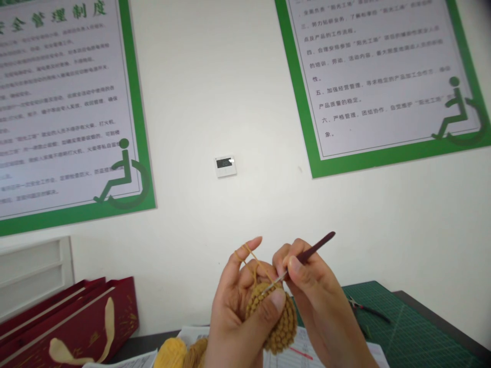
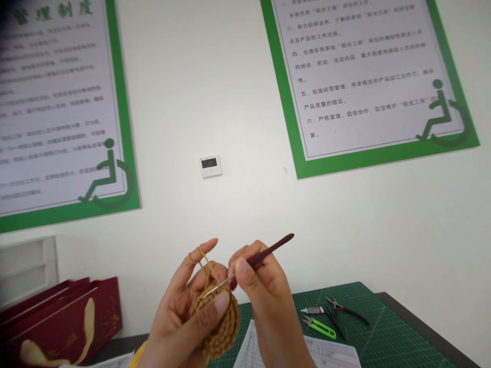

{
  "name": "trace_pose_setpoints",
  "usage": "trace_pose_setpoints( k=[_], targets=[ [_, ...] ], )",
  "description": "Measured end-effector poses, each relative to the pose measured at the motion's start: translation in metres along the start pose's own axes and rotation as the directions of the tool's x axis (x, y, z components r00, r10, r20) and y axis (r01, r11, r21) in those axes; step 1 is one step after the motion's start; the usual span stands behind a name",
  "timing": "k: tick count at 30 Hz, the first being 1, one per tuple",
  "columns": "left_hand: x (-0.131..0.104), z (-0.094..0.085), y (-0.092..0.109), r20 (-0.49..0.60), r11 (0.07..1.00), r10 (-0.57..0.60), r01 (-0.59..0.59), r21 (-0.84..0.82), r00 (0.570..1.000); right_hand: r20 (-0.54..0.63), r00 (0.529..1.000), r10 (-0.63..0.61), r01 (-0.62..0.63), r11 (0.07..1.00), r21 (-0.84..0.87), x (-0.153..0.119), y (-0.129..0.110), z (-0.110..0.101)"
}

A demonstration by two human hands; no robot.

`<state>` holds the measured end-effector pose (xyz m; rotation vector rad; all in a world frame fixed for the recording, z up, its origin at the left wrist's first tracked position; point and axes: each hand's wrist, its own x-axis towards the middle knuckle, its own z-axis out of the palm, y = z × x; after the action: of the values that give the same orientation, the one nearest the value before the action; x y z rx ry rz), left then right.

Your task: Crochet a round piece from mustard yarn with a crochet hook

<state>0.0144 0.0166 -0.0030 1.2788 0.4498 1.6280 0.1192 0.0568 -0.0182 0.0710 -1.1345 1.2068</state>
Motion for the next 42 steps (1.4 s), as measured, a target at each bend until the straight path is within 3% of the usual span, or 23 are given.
trace_pose_setpoints(
  k=[6,11,14,22,27,29,30,32,34,36,37,40,42],
  targets=[
    [0.0,0.004,-0.003,-0.049,0.987,0.129,-0.124,0.1,0.99,0.012,0.973,-0.23,0.228,0.956,-0.184,-0.001,0.007,-0.003],
    [-0.002,0.008,-0.003,-0.144,0.976,0.194,-0.176,0.126,0.97,-0.089,0.96,-0.267,0.246,0.95,-0.192,-0.001,0.007,-0.004],
    [-0.002,0.01,-0.002,-0.168,0.98,0.185,-0.17,0.1,0.968,-0.088,0.969,-0.232,0.215,0.962,-0.168,-0.001,0.007,-0.003],
    [-0.002,0.007,0.0,-0.116,0.986,0.167,-0.165,0.031,0.979,0.024,0.986,-0.164,0.165,0.964,-0.208,0.002,0.004,-0.006],
    [-0.003,0.007,0.002,-0.104,0.988,0.151,-0.146,0.056,0.983,0.186,0.947,-0.26,0.307,0.903,-0.302,0.005,0.0,-0.012],
    [-0.004,0.008,0.001,-0.121,0.983,0.167,-0.156,0.091,0.978,0.189,0.902,-0.389,0.433,0.816,-0.384,0.002,-0.001,-0.014],
    [-0.004,0.009,0.0,-0.137,0.981,0.176,-0.162,0.108,0.975,0.201,0.858,-0.472,0.509,0.73,-0.457,0.001,-0.001,-0.016],
    [-0.004,0.009,-0.002,-0.155,0.981,0.166,-0.148,0.121,0.974,0.261,0.731,-0.631,0.635,0.487,-0.599,-0.002,0.0,-0.02],
    [-0.003,0.007,-0.003,-0.123,0.997,0.072,-0.066,0.05,0.99,0.335,0.566,-0.753,0.723,0.259,-0.64,-0.004,0.003,-0.022],
    [-0.001,0.003,-0.003,-0.044,0.995,-0.069,0.065,-0.075,0.997,0.323,0.462,-0.826,0.785,0.211,-0.582,-0.003,0.008,-0.021],
    [0.0,0.0,-0.002,-0.007,0.984,-0.124,0.122,-0.128,0.992,0.284,0.471,-0.835,0.799,0.268,-0.538,-0.002,0.01,-0.018],
    [0.002,-0.006,0.0,0.056,0.965,-0.18,0.187,-0.182,0.982,0.109,0.678,-0.727,0.703,0.596,-0.388,0.002,0.015,-0.009],
    [0.002,-0.009,0.002,0.091,0.966,-0.175,0.189,-0.174,0.98,0.069,0.764,-0.642,0.632,0.721,-0.285,0.003,0.015,-0.004]
  ],
)
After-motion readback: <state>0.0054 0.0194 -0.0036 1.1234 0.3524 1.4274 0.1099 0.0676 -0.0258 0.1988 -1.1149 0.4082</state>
